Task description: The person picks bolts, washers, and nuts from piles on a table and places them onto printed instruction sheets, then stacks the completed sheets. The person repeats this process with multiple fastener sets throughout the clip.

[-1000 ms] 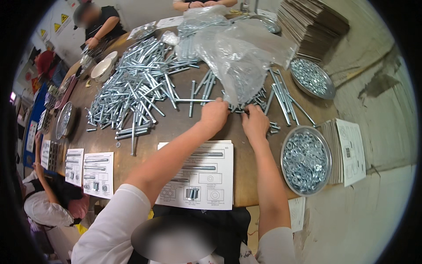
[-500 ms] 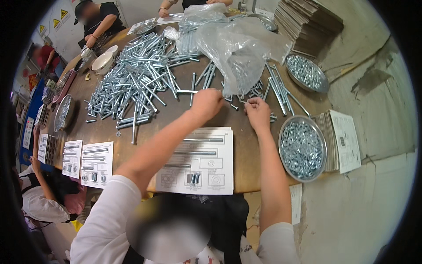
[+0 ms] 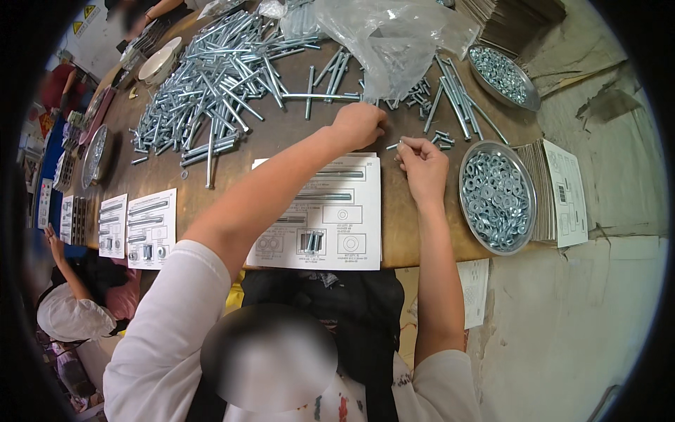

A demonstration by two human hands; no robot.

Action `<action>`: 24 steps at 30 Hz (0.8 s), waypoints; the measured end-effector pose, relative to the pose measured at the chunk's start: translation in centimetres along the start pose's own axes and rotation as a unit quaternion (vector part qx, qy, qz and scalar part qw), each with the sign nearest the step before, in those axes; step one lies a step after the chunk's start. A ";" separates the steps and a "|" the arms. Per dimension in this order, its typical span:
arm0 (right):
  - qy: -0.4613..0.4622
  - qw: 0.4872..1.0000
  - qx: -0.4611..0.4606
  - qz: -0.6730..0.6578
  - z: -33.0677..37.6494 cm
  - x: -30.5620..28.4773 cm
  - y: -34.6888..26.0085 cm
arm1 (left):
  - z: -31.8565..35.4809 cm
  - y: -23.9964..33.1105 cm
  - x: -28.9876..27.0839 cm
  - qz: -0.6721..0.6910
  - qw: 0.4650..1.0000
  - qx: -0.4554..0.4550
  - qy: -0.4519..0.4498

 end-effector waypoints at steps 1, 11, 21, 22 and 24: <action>-0.002 1.000 -0.002 -0.007 0.2 0.1 -0.2 | -0.3 -0.4 0.0 0.003 1.000 -0.013 0.004; -0.131 0.986 -0.086 0.064 7.6 5.0 -5.7 | 19.3 0.0 -9.3 0.250 0.965 0.077 0.037; -0.269 0.873 -0.218 0.344 12.3 13.1 -7.4 | 29.2 4.4 -1.2 0.169 0.982 0.011 0.087; -0.274 0.867 -0.220 0.353 12.4 13.1 -7.3 | 29.3 4.6 -1.2 0.190 0.977 0.000 0.099; -0.264 0.877 -0.182 0.358 12.5 12.5 -7.1 | 29.3 4.9 -1.4 0.230 0.966 -0.023 0.120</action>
Point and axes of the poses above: each hand's wrist, its own z-axis away from the middle knuckle, its own x-axis out of the palm, y = z × x, the point moved 6 cm from there along -z, towards the middle knuckle, and after that the axes turned 11 degrees about -y, right-handed, at the moved point
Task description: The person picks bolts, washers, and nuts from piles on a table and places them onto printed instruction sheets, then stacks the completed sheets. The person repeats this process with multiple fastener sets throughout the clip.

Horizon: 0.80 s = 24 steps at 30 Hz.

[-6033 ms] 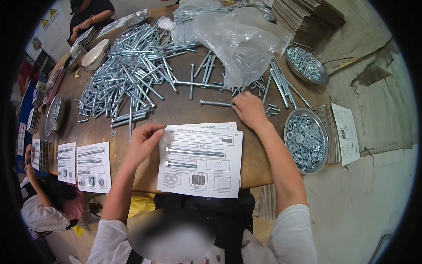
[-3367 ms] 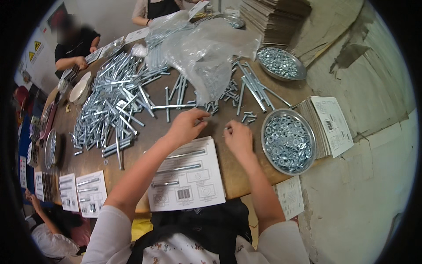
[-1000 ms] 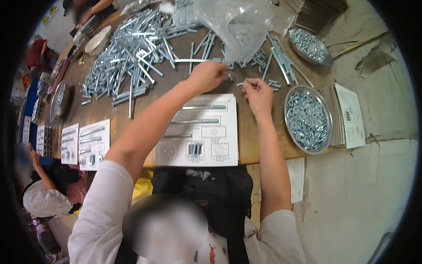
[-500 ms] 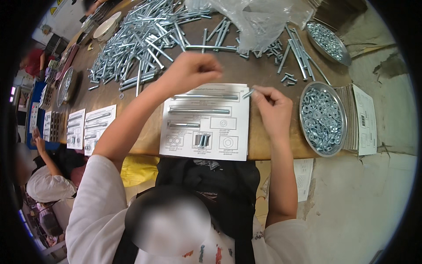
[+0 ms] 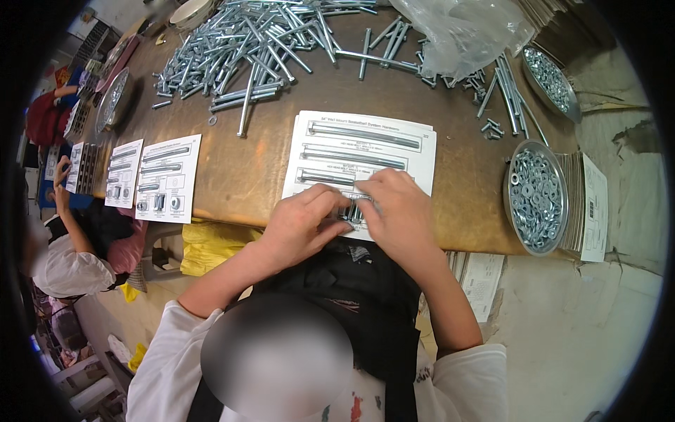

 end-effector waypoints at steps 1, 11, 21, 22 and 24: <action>0.003 0.999 0.043 -0.016 0.4 -0.4 0.3 | -0.1 -0.2 0.3 0.016 1.000 0.012 0.001; -0.007 0.998 0.034 -0.051 1.2 0.2 1.9 | -0.5 -0.6 1.3 0.011 1.000 0.012 -0.023; 0.025 0.999 -0.005 -0.033 1.5 0.0 1.4 | -0.9 -0.2 0.8 0.014 0.999 0.005 -0.049; 0.010 0.999 0.004 -0.037 1.4 -0.3 1.5 | -1.1 -0.1 0.6 0.026 0.998 -0.008 -0.059; -0.018 0.989 0.051 -0.140 0.5 -0.9 2.1 | -0.6 0.0 -0.5 0.068 0.997 -0.015 -0.043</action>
Point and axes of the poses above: each hand's wrist, its own z-axis away from the middle knuckle, its own x-axis out of the palm, y = z × x, the point moved 6 cm from there along -z, towards the middle knuckle, and after that the axes turned 11 degrees about -y, right-handed, at the moved point
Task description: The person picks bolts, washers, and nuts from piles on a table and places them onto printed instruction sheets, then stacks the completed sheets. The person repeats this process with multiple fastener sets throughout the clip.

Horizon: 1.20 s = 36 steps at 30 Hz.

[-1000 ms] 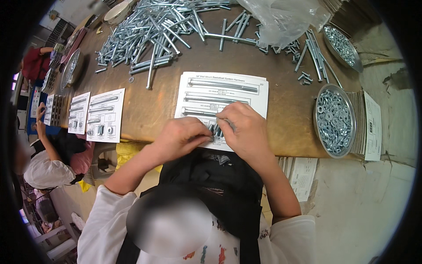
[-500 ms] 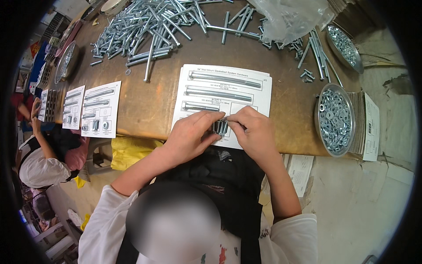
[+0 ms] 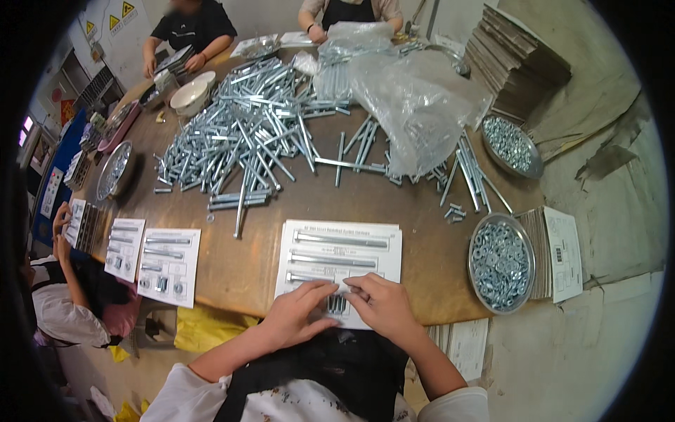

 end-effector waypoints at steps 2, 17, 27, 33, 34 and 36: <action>0.041 0.997 -0.023 0.053 -2.5 -2.3 -0.7 | 0.2 -0.8 -1.8 0.044 0.999 0.012 0.023; 0.107 0.961 0.042 0.253 -39.8 -4.8 8.2 | -20.0 -17.0 -16.2 -0.326 0.928 -0.159 0.087; 0.126 0.933 0.176 0.287 -46.7 -5.2 8.8 | -22.4 -19.3 -16.1 -0.411 0.888 -0.179 0.099; 0.176 0.959 0.141 0.173 -44.2 -7.8 9.7 | -23.5 -18.5 -17.1 -0.365 0.909 -0.167 0.108; 0.201 0.964 0.112 0.135 -42.9 -8.4 9.6 | -24.1 -18.8 -17.3 -0.332 0.917 -0.194 0.102; 0.237 0.969 0.047 0.056 -39.6 -8.9 7.0 | -23.5 -19.0 -17.7 -0.336 0.913 -0.202 0.113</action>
Point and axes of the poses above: each hand's wrist, its own z-axis away from the middle knuckle, its own x-axis out of the palm, y = z × x, the point moved 6 cm from there along -z, towards the middle knuckle, and after that the axes turned 11 degrees about -y, right-handed, at the moved point
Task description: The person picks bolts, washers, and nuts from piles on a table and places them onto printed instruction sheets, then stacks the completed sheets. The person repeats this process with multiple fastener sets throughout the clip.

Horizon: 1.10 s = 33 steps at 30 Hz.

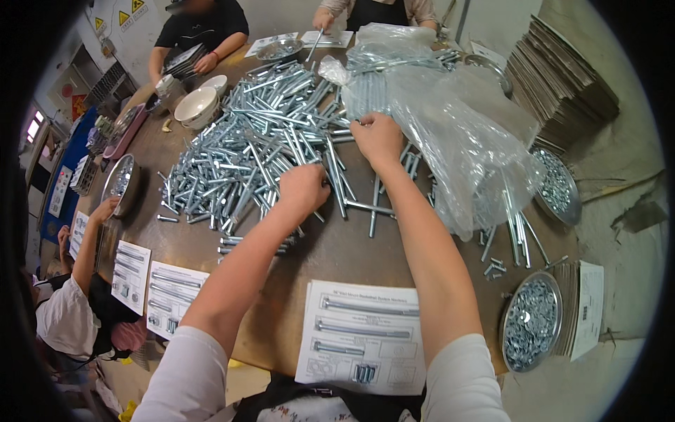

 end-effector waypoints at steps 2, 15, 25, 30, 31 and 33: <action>-0.011 0.997 -0.042 -0.057 3.5 -2.5 -1.5 | -0.1 -0.6 0.5 0.001 1.000 -0.004 0.007; -0.126 0.987 -0.039 -0.092 29.2 -11.5 -8.4 | -1.9 -2.0 0.9 0.098 0.995 -0.023 0.014; -0.262 0.945 -0.144 0.136 41.4 -6.0 -8.7 | 16.4 2.6 -4.1 0.440 0.881 0.105 -0.141; -0.242 0.945 -0.162 0.148 41.8 -4.9 -8.8 | 32.2 4.4 0.6 0.521 0.827 0.085 -0.195; -0.239 0.946 -0.158 0.151 41.8 -4.9 -8.8 | 33.1 4.8 0.5 0.469 0.862 0.124 -0.146; -0.236 0.949 -0.158 0.138 41.8 -4.9 -8.7 | 33.8 5.2 -0.3 0.400 0.898 0.163 -0.091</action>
Point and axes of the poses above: each hand's wrist, its own z-axis away from the middle knuckle, its own x-axis out of the palm, y = z × x, the point moved 6 cm from there along -z, towards the middle knuckle, and after that the axes turned 11 degrees about -y, right-handed, at the moved point
